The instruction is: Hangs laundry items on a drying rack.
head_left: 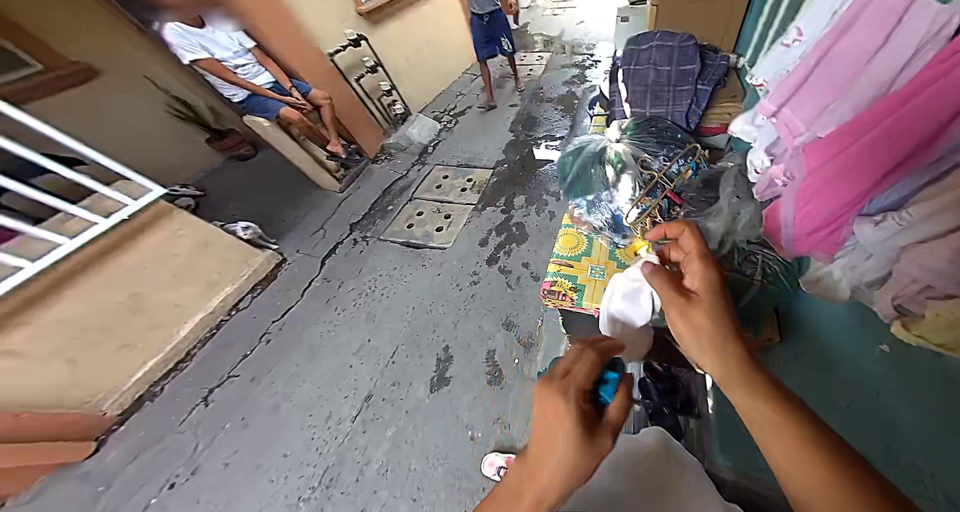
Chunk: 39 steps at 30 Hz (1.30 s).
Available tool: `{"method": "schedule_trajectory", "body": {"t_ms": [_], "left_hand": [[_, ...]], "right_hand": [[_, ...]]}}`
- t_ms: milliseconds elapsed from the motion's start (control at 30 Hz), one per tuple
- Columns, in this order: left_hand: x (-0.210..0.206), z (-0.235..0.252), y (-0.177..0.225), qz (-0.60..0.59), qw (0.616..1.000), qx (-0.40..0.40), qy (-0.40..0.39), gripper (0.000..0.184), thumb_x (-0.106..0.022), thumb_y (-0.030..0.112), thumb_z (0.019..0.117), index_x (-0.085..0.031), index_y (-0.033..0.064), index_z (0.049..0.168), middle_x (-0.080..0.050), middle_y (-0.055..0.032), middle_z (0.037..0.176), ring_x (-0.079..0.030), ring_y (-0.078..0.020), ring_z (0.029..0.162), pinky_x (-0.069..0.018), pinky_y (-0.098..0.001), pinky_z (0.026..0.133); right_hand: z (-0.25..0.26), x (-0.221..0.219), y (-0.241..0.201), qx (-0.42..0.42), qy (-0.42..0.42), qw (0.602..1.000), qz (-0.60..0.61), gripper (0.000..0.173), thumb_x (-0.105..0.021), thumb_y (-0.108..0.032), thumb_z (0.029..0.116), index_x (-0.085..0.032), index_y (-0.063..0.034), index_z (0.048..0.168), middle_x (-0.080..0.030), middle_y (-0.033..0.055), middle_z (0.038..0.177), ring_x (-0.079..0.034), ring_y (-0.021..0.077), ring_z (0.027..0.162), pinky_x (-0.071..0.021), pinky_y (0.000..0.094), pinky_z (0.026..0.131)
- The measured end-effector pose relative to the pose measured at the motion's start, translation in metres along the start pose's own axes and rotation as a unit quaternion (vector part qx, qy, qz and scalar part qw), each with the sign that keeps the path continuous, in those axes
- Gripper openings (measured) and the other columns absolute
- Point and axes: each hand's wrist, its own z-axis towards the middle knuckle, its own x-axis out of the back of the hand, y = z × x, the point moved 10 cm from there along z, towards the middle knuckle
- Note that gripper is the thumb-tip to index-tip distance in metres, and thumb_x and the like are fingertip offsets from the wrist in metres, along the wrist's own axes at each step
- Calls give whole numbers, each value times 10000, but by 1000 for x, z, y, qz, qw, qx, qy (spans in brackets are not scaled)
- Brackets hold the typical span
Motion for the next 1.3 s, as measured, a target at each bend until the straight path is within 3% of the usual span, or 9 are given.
{"method": "schedule_trajectory", "body": {"t_ms": [300,467,700,833,967,1067,1133,1200,1300], "left_hand": [[-3,26,-25,134,983,34,117,247,-655,280,877,-751,54,895,-727,-88,869,-718,-228,733,-579,-425,588],[10,33,-45,-171,980,103,25,210,-542,82,979,-735,9,937,-720,-13,850,-670,-36,756,-574,-247,714],[-17,-9,-8,-632,682,165,-328,245,-619,428,980,-774,248,1042,-749,129,952,-681,54,858,-556,-154,769],[-20,-11,16,-418,767,23,-486,244,-637,244,978,-703,34,874,-681,33,848,-604,59,817,-488,-140,737],[36,56,-18,-215,928,13,-304,247,-580,308,1029,-731,117,992,-699,47,1128,-621,-16,1097,-516,-227,961],[65,65,-11,-306,903,-9,-301,250,-526,376,1056,-732,235,1067,-713,139,1080,-636,31,1029,-525,-193,907],[66,55,15,-361,852,-51,-377,233,-539,361,1058,-690,199,985,-687,131,992,-620,52,966,-505,-146,840],[45,30,36,-275,822,-90,-490,278,-574,334,1041,-643,126,870,-651,65,856,-609,18,826,-502,-154,709],[1,-6,9,127,800,-41,-585,233,-746,275,904,-725,44,879,-701,-154,890,-689,-305,715,-550,-508,587]], "right_hand": [[-52,-39,-27,179,-2,981,74,351,-533,28,904,-696,36,1214,-714,104,1129,-690,67,995,-585,191,854],[-30,-17,-20,254,38,955,-150,194,-607,-151,931,-783,-75,962,-702,96,944,-672,114,873,-553,211,761],[-18,-30,1,-48,-254,911,321,228,-501,-186,968,-701,-228,866,-668,-114,776,-630,-42,708,-524,137,623],[-42,-15,-71,93,-440,804,390,129,-590,-237,1008,-683,-167,954,-645,-135,804,-592,-84,727,-480,94,652],[-77,9,-89,206,-535,800,179,339,-487,-251,1063,-613,-58,815,-524,-55,634,-489,-46,566,-391,115,511],[-72,10,-25,148,-408,872,-228,477,-390,-291,1064,-603,-85,691,-517,59,561,-561,204,524,-424,380,466],[-56,15,17,-24,-372,840,-395,481,-391,-278,1083,-641,29,810,-636,237,743,-671,446,788,-477,618,674],[-35,26,25,-9,-237,862,-447,361,-513,-239,1046,-691,18,864,-689,224,830,-689,430,870,-471,642,792],[-21,37,5,130,-83,863,-480,150,-711,-124,909,-743,-26,1018,-724,168,1109,-662,372,1145,-298,738,1083]]}}
